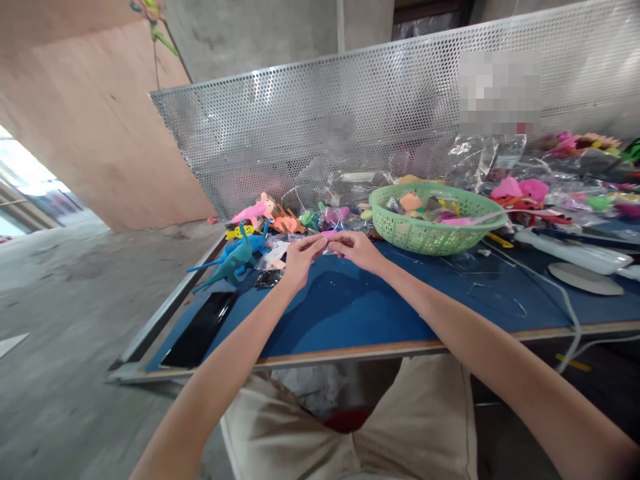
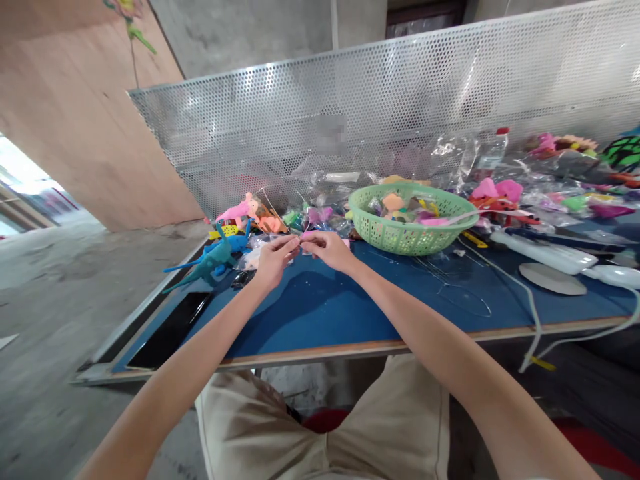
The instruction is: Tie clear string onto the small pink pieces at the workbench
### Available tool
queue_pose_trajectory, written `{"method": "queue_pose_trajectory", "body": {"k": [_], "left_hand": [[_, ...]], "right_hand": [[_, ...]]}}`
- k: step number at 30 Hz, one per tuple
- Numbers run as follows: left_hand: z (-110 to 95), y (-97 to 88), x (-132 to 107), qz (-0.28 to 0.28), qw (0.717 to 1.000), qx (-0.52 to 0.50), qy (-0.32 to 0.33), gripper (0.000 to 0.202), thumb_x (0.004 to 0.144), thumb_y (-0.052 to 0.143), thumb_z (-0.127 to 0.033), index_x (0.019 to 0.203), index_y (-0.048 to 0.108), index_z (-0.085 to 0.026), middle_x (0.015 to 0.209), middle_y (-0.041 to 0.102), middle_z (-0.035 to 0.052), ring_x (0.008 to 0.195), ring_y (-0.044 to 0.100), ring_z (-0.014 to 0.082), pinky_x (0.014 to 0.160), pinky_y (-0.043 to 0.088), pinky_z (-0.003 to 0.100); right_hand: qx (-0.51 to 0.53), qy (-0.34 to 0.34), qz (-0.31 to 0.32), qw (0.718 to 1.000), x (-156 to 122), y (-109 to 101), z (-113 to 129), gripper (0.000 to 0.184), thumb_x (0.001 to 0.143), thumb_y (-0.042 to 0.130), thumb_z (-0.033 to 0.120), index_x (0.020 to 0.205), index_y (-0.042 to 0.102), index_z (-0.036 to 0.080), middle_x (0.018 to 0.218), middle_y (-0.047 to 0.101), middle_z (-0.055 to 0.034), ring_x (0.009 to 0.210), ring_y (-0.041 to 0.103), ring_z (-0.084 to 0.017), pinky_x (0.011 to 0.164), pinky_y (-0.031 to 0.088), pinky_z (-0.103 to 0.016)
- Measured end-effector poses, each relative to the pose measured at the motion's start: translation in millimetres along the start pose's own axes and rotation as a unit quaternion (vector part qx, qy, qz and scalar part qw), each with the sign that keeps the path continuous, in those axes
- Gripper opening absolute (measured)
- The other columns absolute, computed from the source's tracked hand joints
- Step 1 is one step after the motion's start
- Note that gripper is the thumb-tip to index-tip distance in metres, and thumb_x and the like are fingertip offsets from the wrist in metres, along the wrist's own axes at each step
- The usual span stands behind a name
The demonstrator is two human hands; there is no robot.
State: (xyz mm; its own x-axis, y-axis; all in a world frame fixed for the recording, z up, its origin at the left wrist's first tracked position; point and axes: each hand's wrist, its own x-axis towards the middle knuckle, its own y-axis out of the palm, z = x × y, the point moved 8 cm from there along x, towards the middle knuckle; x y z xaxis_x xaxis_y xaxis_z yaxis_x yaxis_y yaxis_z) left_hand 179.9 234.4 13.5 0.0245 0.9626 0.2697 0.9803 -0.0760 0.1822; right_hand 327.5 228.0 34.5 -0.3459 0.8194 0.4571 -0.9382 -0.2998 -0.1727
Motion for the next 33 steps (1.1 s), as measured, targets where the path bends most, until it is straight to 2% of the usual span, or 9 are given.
{"method": "queue_pose_trajectory", "body": {"k": [5, 8, 14, 20, 23, 26, 29, 31, 33], "left_hand": [[3.4, 3.2, -3.1, -0.006, 0.999, -0.005, -0.040, 0.036, 0.062, 0.090, -0.041, 0.087, 0.079, -0.018, 0.075, 0.071, 0.0016, 0.064, 0.059, 0.0110, 0.064, 0.048, 0.026], [4.4, 3.4, -3.6, -0.010, 0.998, -0.018, -0.052, 0.034, 0.060, 0.091, -0.039, 0.085, 0.079, -0.018, 0.076, 0.070, 0.0011, 0.061, 0.055, 0.0092, 0.061, 0.045, 0.025], [4.2, 7.5, -1.8, 0.034, 0.999, 0.000, -0.037, 0.037, 0.065, 0.088, -0.041, 0.093, 0.081, -0.017, 0.062, 0.062, -0.0009, 0.053, 0.044, 0.0074, 0.049, 0.034, 0.024], [2.3, 1.5, -0.3, 0.019, 0.999, 0.017, -0.037, 0.036, 0.065, 0.087, -0.044, 0.089, 0.079, -0.018, 0.073, 0.068, 0.0011, 0.058, 0.052, 0.0090, 0.057, 0.042, 0.025], [-2.5, -2.8, 1.0, 0.006, 0.999, 0.025, -0.035, 0.037, 0.062, 0.089, -0.044, 0.086, 0.078, -0.018, 0.073, 0.067, 0.0006, 0.057, 0.051, 0.0073, 0.055, 0.041, 0.022], [-2.7, -7.1, 2.0, -0.003, 0.998, 0.026, -0.057, 0.040, 0.059, 0.090, -0.044, 0.085, 0.077, -0.016, 0.069, 0.063, -0.0006, 0.050, 0.040, 0.0035, 0.047, 0.032, 0.020], [2.4, -7.6, 1.6, 0.007, 0.995, 0.035, -0.093, 0.038, 0.059, 0.089, -0.042, 0.083, 0.076, -0.014, 0.079, 0.068, 0.0024, 0.050, 0.037, 0.0023, 0.046, 0.028, 0.021], [6.8, -5.7, 1.2, 0.024, 0.993, 0.044, -0.111, 0.034, 0.060, 0.088, -0.039, 0.078, 0.075, -0.014, 0.082, 0.069, 0.0034, 0.050, 0.037, 0.0027, 0.046, 0.028, 0.021], [13.0, -3.0, 0.4, 0.047, 0.989, 0.038, -0.136, 0.029, 0.060, 0.087, -0.035, 0.075, 0.073, -0.015, 0.079, 0.067, 0.0022, 0.051, 0.038, 0.0035, 0.047, 0.029, 0.021]], "right_hand": [[-0.066, -0.040, -0.041, 0.996, 0.7, -3.3, 2.2, 0.033, 0.077, 0.076, 0.052, 0.090, 0.073, 0.021, 0.092, 0.072, -0.0055, 0.074, 0.063, -0.017, 0.063, 0.051, -0.029], [-0.026, -0.046, -0.056, 0.997, 0.7, -2.4, 2.1, 0.033, 0.078, 0.075, 0.053, 0.092, 0.072, 0.022, 0.099, 0.071, -0.0063, 0.080, 0.064, -0.018, 0.066, 0.053, -0.030], [0.056, -0.025, -0.042, 0.997, 0.1, 2.1, 1.0, 0.034, 0.078, 0.074, 0.053, 0.092, 0.069, 0.022, 0.081, 0.070, -0.0027, 0.067, 0.061, -0.016, 0.068, 0.053, -0.032], [0.016, -0.017, -0.063, 0.998, -0.4, 0.0, -3.5, 0.033, 0.085, 0.067, 0.052, 0.095, 0.069, 0.021, 0.081, 0.070, -0.0039, 0.069, 0.063, -0.017, 0.065, 0.052, -0.031], [-0.100, -0.057, -0.121, 0.986, -3.8, -11.0, 4.0, 0.029, 0.089, 0.065, 0.048, 0.099, 0.067, 0.021, 0.090, 0.071, -0.0069, 0.077, 0.065, -0.020, 0.068, 0.053, -0.033], [-0.275, -0.178, -0.156, 0.932, -11.6, -16.8, 30.8, 0.027, 0.094, 0.061, 0.037, 0.117, 0.065, 0.022, 0.115, 0.068, -0.0103, 0.094, 0.065, -0.023, 0.083, 0.053, -0.038], [-0.441, -0.292, -0.103, 0.842, -18.6, -4.5, 49.9, 0.036, 0.100, 0.052, 0.024, 0.134, 0.059, 0.028, 0.138, 0.061, -0.0068, 0.123, 0.053, -0.027, 0.107, 0.040, -0.047], [-0.523, -0.324, -0.056, 0.787, -19.7, 4.6, 49.6, 0.039, 0.101, 0.052, 0.021, 0.138, 0.058, 0.031, 0.144, 0.059, -0.0023, 0.128, 0.048, -0.029, 0.109, 0.035, -0.049], [-0.565, -0.340, -0.017, 0.752, -18.9, 11.2, 44.0, 0.039, 0.101, 0.052, 0.022, 0.138, 0.060, 0.032, 0.143, 0.060, 0.0008, 0.123, 0.048, -0.028, 0.105, 0.036, -0.046]]}}
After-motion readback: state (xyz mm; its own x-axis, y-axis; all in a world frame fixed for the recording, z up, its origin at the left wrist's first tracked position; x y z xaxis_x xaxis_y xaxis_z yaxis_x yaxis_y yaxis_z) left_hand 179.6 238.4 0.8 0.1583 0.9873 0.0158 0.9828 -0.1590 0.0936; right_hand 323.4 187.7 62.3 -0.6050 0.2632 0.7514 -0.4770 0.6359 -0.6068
